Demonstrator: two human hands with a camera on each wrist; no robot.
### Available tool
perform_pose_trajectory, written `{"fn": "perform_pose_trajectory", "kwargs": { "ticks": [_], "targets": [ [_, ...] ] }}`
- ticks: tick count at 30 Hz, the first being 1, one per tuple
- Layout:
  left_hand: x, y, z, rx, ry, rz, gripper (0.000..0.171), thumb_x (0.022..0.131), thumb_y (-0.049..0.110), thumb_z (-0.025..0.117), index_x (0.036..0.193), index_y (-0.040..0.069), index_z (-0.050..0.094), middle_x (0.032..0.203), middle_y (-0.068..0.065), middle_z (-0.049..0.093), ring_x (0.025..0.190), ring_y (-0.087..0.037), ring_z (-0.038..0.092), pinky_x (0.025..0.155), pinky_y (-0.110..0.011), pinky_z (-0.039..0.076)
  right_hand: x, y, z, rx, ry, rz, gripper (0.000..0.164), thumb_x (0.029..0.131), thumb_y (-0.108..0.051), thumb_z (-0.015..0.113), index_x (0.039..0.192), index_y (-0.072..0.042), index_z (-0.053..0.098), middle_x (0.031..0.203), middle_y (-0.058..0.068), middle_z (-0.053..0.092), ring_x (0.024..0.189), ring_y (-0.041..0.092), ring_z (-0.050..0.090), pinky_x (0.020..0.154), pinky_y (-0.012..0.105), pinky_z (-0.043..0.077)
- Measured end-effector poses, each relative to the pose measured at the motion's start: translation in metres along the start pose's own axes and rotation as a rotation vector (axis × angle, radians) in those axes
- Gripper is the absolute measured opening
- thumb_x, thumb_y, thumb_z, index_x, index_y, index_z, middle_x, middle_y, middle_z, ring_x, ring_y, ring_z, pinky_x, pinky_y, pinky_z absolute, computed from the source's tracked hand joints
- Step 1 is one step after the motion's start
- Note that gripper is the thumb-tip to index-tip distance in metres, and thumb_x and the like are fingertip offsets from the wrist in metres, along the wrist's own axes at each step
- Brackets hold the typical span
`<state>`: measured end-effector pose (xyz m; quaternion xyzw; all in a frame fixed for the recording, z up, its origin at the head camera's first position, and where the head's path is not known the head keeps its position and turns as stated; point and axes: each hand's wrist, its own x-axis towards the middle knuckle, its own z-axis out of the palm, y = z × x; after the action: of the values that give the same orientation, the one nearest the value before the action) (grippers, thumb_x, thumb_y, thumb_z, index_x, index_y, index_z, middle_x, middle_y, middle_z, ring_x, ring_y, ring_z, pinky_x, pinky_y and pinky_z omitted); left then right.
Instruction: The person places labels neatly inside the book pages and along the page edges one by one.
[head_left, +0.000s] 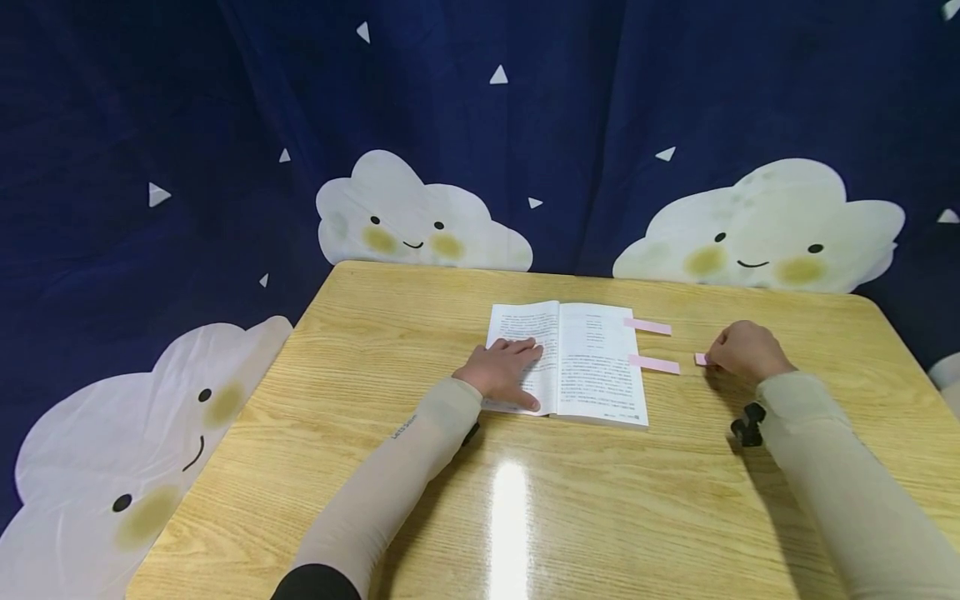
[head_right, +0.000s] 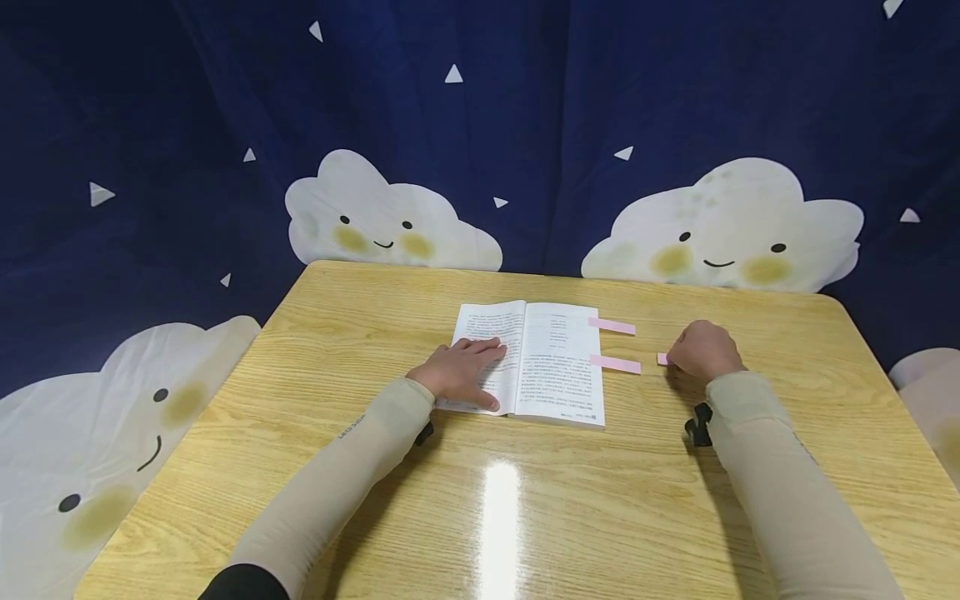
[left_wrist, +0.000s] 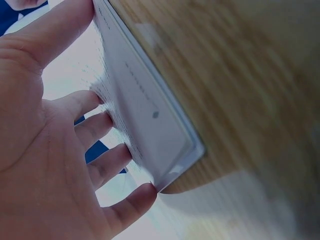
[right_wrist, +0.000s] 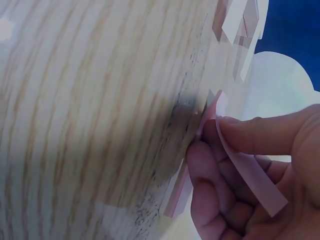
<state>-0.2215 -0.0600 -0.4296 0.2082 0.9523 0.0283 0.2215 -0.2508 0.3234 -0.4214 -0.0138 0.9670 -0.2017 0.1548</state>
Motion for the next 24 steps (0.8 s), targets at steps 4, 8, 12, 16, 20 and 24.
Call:
{"fn": "perform_pose_trajectory", "kwargs": {
  "ticks": [4, 8, 12, 16, 20, 24],
  "targets": [
    [0.0001, -0.0006, 0.0004, 0.001, 0.000, -0.002, 0.096, 0.084, 0.064, 0.067, 0.160, 0.035, 0.015, 0.168, 0.014, 0.011, 0.155, -0.021, 0.019, 0.121, -0.055, 0.025, 0.0008, -0.0006, -0.0001, -0.007, 0.003, 0.011, 0.025, 0.090, -0.015, 0.057, 0.069, -0.003, 0.064, 0.061, 0.004, 0.059, 0.061, 0.019, 0.049, 0.055, 0.029, 0.036],
    [0.0006, -0.0008, 0.0007, 0.008, 0.003, -0.001, 0.096, 0.084, 0.064, 0.067, 0.160, 0.035, 0.015, 0.168, 0.014, 0.011, 0.155, -0.021, 0.019, 0.121, -0.055, 0.025, 0.0013, -0.0013, -0.0005, -0.013, -0.003, 0.019, 0.023, 0.090, -0.014, 0.055, 0.072, -0.002, 0.064, 0.062, 0.004, 0.058, 0.062, 0.019, 0.049, 0.055, 0.029, 0.036],
    [0.0010, -0.0004, 0.0005, 0.007, 0.004, 0.001, 0.096, 0.084, 0.064, 0.067, 0.160, 0.035, 0.015, 0.168, 0.014, 0.011, 0.155, -0.022, 0.019, 0.121, -0.055, 0.025, 0.0016, -0.0010, -0.0009, -0.015, -0.021, 0.013, 0.027, 0.090, -0.015, 0.056, 0.066, -0.005, 0.063, 0.057, 0.001, 0.055, 0.058, 0.017, 0.047, 0.055, 0.029, 0.036],
    [0.0001, 0.0002, -0.0001, 0.001, -0.002, 0.004, 0.096, 0.084, 0.064, 0.067, 0.160, 0.035, 0.015, 0.169, 0.013, 0.010, 0.155, -0.022, 0.019, 0.121, -0.056, 0.025, 0.0025, -0.0008, -0.0008, -0.005, -0.041, 0.020, 0.031, 0.091, -0.015, 0.057, 0.061, -0.008, 0.061, 0.053, -0.002, 0.051, 0.053, 0.015, 0.043, 0.055, 0.029, 0.035],
    [-0.0004, 0.0000, -0.0002, 0.002, -0.001, 0.005, 0.096, 0.085, 0.064, 0.067, 0.160, 0.034, 0.015, 0.169, 0.013, 0.010, 0.155, -0.022, 0.019, 0.121, -0.056, 0.025, 0.0031, -0.0013, -0.0007, -0.007, -0.038, 0.026, 0.032, 0.091, -0.016, 0.057, 0.060, -0.008, 0.061, 0.052, -0.003, 0.050, 0.053, 0.015, 0.043, 0.055, 0.029, 0.035],
    [0.0001, -0.0007, 0.0003, 0.009, 0.004, 0.005, 0.096, 0.084, 0.065, 0.066, 0.160, 0.034, 0.015, 0.168, 0.013, 0.011, 0.155, -0.022, 0.020, 0.120, -0.056, 0.026, 0.0031, -0.0008, -0.0012, -0.013, -0.034, 0.019, 0.031, 0.091, -0.015, 0.056, 0.061, -0.007, 0.061, 0.053, -0.002, 0.050, 0.055, 0.016, 0.044, 0.055, 0.029, 0.035]
  ]
}}
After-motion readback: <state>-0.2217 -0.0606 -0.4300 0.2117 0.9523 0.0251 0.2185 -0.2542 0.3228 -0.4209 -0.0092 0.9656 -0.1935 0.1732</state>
